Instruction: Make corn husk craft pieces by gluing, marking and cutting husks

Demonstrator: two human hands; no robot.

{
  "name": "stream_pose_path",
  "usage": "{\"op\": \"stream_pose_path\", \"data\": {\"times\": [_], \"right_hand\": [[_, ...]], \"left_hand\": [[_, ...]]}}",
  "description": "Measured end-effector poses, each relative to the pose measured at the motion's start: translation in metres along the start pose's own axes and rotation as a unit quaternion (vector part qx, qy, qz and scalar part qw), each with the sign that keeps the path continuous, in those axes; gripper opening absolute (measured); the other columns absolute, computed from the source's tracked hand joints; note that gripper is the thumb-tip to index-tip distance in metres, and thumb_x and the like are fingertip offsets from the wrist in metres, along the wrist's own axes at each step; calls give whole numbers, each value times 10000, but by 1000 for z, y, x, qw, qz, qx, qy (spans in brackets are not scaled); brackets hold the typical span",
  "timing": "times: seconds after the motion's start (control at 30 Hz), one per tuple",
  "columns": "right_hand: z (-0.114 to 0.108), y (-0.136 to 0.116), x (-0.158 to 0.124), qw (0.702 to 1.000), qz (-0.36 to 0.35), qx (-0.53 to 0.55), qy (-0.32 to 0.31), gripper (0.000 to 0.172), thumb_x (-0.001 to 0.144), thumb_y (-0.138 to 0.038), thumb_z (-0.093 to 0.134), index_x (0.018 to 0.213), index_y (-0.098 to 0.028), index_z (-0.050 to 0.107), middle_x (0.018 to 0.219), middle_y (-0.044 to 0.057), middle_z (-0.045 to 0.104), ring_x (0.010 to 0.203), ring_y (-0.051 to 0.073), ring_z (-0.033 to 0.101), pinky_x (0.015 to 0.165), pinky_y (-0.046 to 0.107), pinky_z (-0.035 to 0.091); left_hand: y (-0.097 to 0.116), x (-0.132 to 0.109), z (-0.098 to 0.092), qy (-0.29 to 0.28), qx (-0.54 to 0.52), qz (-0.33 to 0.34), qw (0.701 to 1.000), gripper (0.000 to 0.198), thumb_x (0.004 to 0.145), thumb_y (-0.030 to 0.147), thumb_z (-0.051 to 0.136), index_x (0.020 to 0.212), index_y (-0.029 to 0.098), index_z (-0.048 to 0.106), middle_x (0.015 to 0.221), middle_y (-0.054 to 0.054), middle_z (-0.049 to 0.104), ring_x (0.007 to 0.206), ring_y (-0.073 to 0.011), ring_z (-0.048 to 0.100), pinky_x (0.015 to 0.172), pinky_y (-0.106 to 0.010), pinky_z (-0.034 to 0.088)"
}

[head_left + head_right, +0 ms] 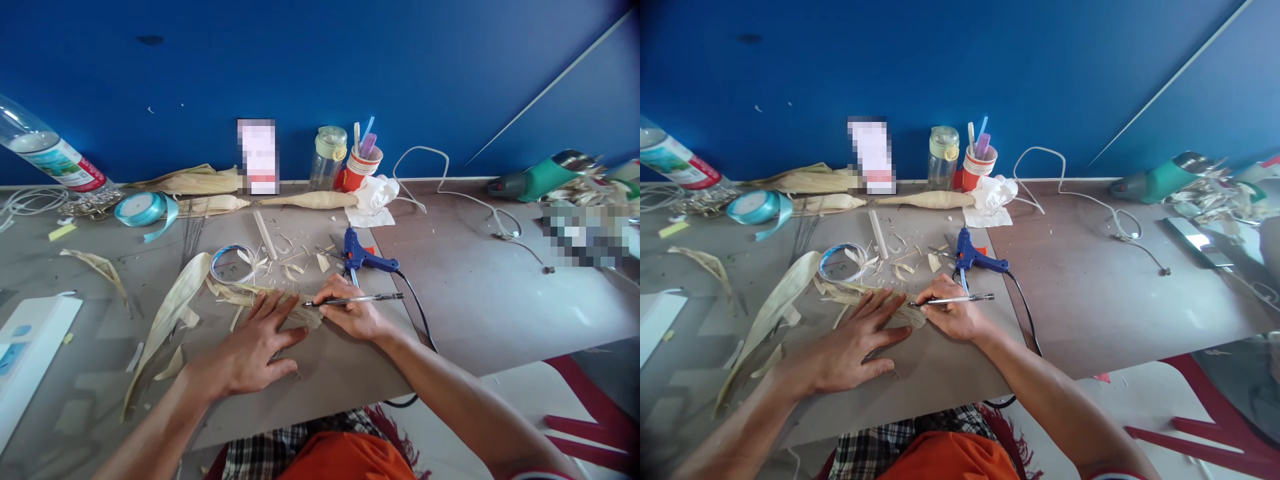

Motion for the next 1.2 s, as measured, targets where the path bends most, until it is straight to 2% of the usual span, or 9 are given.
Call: {"op": "stream_pose_path", "data": {"times": [0.53, 0.8, 1.2], "right_hand": [[4, 0, 2, 999, -30, -42, -5, 169, 761, -86, 590, 840, -221, 655, 787, 18, 662, 814, 179, 546, 752, 324, 463], [5, 0, 3, 999, -31, -40, -2, 192, 748, -72, 579, 828, -230, 653, 779, 18, 663, 818, 196, 546, 741, 328, 465], [3, 1, 1, 999, -21, -36, -4, 180, 751, -80, 586, 835, -221, 660, 785, 22, 652, 828, 182, 554, 738, 310, 466]], "left_hand": [[0, 1, 0, -11, 4, 2, 1000, 464, 823, 420, 596, 1277, 339, 547, 1565, -93, 152, 1420, -381, 107, 1107, -614, 152], [5, 2, -7, -31, 11, -11, 999, 421, 843, 352, 570, 1262, 321, 562, 1566, -75, 162, 1411, -393, 130, 1118, -594, 162], [0, 0, 0, 9, 3, 8, 1000, 463, 813, 393, 615, 1269, 337, 557, 1571, -63, 145, 1414, -380, 141, 1112, -599, 164]]}}
Point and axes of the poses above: each hand's wrist, its own x-axis towards the middle knuckle, its own z-axis out of the palm, y = z × x, the point moved 4 cm from there along x, towards the middle knuckle
